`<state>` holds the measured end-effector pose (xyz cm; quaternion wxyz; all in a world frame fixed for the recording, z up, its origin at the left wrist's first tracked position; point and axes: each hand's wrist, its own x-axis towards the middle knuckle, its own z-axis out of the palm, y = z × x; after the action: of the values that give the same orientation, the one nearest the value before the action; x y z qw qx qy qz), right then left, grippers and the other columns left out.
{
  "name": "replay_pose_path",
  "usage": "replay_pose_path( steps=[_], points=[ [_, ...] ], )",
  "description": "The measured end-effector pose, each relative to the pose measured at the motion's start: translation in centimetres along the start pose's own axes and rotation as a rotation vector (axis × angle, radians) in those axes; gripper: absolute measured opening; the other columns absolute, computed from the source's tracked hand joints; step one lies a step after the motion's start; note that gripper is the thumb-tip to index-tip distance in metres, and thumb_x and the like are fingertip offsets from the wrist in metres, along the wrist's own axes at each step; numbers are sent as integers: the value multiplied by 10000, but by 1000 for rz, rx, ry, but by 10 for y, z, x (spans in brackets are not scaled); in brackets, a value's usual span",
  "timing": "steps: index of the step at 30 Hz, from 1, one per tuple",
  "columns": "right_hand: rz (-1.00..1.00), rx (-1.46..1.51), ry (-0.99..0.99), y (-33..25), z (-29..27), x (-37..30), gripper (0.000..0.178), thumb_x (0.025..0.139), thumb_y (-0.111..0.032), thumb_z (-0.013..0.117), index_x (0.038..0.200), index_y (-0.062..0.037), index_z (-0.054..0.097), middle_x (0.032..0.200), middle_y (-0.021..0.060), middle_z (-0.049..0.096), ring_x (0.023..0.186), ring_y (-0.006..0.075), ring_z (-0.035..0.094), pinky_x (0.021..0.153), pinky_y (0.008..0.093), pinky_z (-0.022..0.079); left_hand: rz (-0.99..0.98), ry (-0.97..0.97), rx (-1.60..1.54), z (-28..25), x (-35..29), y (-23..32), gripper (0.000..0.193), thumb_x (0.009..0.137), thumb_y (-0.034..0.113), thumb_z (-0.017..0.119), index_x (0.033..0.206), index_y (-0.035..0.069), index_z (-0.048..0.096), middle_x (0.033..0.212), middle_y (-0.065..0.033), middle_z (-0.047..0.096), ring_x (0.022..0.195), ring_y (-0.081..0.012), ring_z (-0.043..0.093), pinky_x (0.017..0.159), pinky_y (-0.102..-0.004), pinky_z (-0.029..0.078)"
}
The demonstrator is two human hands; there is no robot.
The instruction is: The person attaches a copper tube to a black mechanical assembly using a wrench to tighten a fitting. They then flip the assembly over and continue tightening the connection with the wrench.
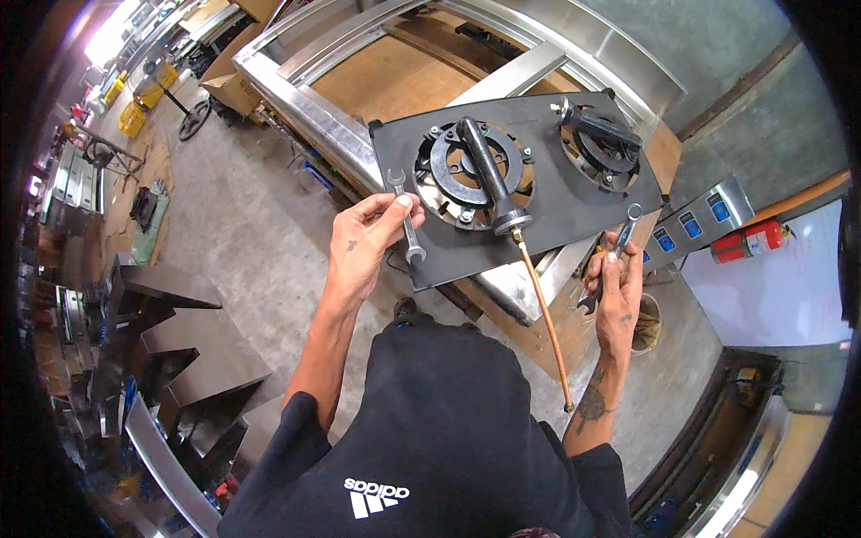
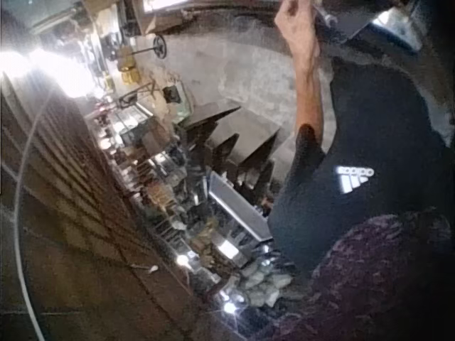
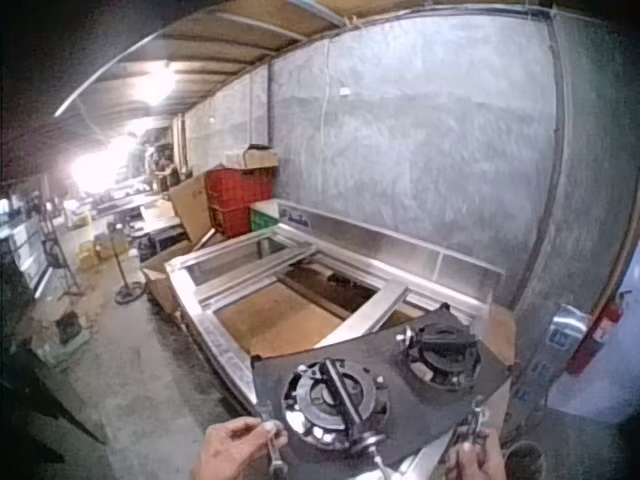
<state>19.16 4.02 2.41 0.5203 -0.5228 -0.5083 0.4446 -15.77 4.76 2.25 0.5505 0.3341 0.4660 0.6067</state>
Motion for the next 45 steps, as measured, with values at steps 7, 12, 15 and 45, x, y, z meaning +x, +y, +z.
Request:
replay_pose_path(
  steps=[7,12,15,45],
  points=[
    [-19,-3,12,2,0,-1,341,1157,-240,519,1434,-42,494,849,-11,569,733,66,502,657,232,408,-62,86,28,-1,4,-5,310,1029,157,745,1155,-124,714,1109,-168,753,1007,-217,766,932,-330,641],
    [17,-14,6,2,-1,-2,356,1154,-248,531,1446,-48,495,881,-11,567,756,70,509,670,235,412,-63,101,-19,4,1,-2,275,1028,139,746,1127,-118,724,1129,-167,750,1024,-224,766,946,-336,641],
    [38,28,4,1,0,-2,358,1151,-246,536,1443,-43,494,880,-11,567,752,69,503,664,233,406,-13,61,-17,11,-5,7,230,1020,117,757,1146,-74,742,1122,-120,760,999,-182,752,914,-306,620],
    [14,30,-41,5,1,-12,278,1153,-172,503,1396,-41,526,874,-7,592,727,44,492,656,222,429,798,-266,886,52,-27,-56,344,969,-107,680,1291,-9,606,1078,-177,692,931,-282,705,839,-374,564]
  ],
)
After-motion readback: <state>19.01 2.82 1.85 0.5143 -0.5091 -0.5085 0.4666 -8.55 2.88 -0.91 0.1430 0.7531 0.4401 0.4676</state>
